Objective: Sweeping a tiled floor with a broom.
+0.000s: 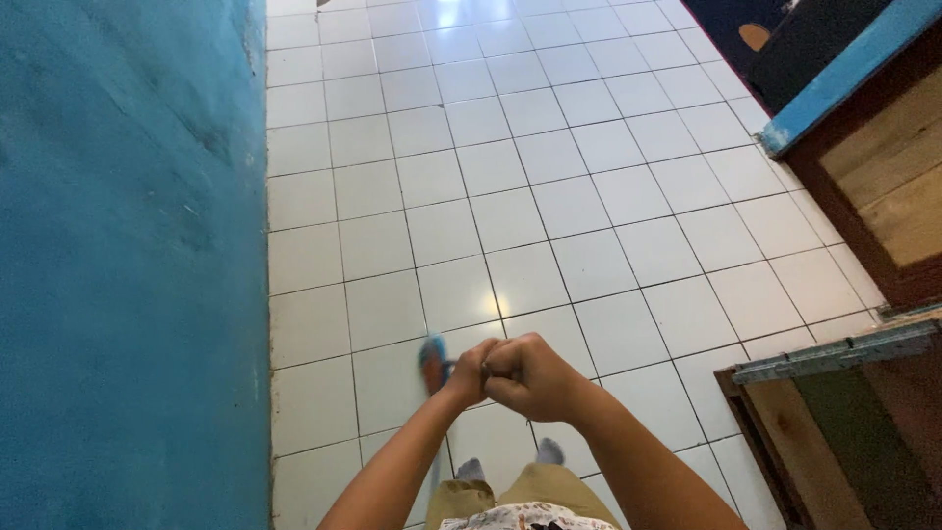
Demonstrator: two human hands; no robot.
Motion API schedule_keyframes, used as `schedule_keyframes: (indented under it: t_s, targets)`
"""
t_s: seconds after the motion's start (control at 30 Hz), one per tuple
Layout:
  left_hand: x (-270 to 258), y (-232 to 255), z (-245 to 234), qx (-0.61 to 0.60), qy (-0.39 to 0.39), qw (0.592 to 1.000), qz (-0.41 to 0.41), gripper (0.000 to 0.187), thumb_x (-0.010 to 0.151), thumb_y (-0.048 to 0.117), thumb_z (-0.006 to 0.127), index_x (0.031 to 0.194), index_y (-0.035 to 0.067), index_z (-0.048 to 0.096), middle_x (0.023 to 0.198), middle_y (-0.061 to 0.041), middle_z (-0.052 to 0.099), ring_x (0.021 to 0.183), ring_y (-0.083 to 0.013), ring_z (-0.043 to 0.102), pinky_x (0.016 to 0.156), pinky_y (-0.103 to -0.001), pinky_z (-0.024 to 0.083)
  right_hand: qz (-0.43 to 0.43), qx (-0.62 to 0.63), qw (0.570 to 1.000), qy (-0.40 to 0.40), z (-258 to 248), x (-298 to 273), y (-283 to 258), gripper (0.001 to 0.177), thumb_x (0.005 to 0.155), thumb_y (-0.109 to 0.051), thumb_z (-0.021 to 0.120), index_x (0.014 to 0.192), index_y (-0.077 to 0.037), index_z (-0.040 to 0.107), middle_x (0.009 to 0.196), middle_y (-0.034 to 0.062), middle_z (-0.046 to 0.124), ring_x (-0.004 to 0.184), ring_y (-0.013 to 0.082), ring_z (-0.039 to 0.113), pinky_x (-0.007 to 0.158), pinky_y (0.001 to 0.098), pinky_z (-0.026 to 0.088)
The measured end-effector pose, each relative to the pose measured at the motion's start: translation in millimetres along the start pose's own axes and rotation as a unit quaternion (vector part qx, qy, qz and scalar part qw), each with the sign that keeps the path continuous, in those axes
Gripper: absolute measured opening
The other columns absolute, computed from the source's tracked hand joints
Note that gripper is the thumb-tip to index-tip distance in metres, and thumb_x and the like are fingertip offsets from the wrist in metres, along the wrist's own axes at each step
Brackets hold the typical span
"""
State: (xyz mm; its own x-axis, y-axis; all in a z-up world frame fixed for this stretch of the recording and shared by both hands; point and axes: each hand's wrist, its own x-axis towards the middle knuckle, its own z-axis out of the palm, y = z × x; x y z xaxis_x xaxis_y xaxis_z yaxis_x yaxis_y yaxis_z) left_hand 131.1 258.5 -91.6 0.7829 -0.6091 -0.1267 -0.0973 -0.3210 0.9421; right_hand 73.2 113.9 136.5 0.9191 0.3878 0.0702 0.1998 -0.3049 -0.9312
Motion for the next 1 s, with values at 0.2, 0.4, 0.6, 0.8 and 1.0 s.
schedule_keyframes:
  t_s: [0.2, 0.4, 0.6, 0.8, 1.0]
  targets:
    - [37.1, 22.8, 2.6, 0.047, 0.090, 0.973, 0.207, 0.043, 0.072, 0.004, 0.078, 0.112, 0.003, 0.061, 0.101, -0.013, 0.069, 0.087, -0.0223, 0.068, 0.071, -0.036, 0.057, 0.006, -0.029, 0.999, 0.038, -24.3, -1.7, -6.5, 0.013, 0.079, -0.003, 0.068, 0.068, -0.003, 0.060, 0.062, 0.0010, 0.057, 0.055, 0.0096, 0.052, 0.051, 0.0296, 0.046]
    - [42.0, 103.0, -15.9, 0.097, 0.105, 0.987, 0.073, 0.036, 0.083, 0.023, 0.086, 0.096, 0.006, 0.058, 0.087, -0.009, 0.065, 0.073, -0.0225, 0.065, 0.064, -0.037, 0.056, -0.136, 0.176, 0.964, 0.145, -79.8, -7.3, -7.3, 0.023, 0.082, 0.006, 0.060, 0.093, -0.012, 0.051, 0.090, 0.0036, 0.056, 0.091, 0.0130, 0.060, 0.087, 0.0370, 0.056]
    - [20.0, 69.4, -20.8, 0.067, 0.124, 0.980, 0.138, 0.020, 0.090, 0.011, 0.068, 0.104, 0.004, 0.056, 0.080, -0.012, 0.064, 0.073, -0.0253, 0.062, 0.063, -0.040, 0.051, -0.109, 0.275, 0.934, 0.201, -83.6, 12.0, 20.7, 0.034, 0.081, 0.010, 0.066, 0.096, -0.015, 0.047, 0.098, 0.0067, 0.056, 0.095, 0.0166, 0.064, 0.086, 0.0408, 0.059]
    - [-20.8, 52.7, -49.5, 0.128, -0.002, 0.975, -0.180, 0.029, 0.094, 0.035, 0.068, 0.083, 0.008, 0.067, 0.069, -0.008, 0.066, 0.061, -0.0229, 0.063, 0.062, -0.039, 0.054, -0.029, 0.322, 0.945, -0.045, -40.8, 36.2, 62.2, 0.010, 0.086, -0.013, 0.063, 0.093, -0.011, 0.056, 0.089, 0.0067, 0.065, 0.084, 0.0177, 0.066, 0.078, 0.0378, 0.061]
    - [-66.2, -49.4, -18.6, 0.149, 0.008, 0.963, -0.225, 0.027, 0.087, 0.034, 0.076, 0.088, 0.007, 0.073, 0.073, -0.014, 0.069, 0.066, -0.0231, 0.065, 0.068, -0.038, 0.054, 0.080, 0.339, 0.928, -0.135, 10.6, 23.6, 134.6, 0.029, 0.102, -0.030, 0.068, 0.089, -0.004, 0.065, 0.085, 0.0068, 0.063, 0.081, 0.0147, 0.061, 0.080, 0.0312, 0.053]
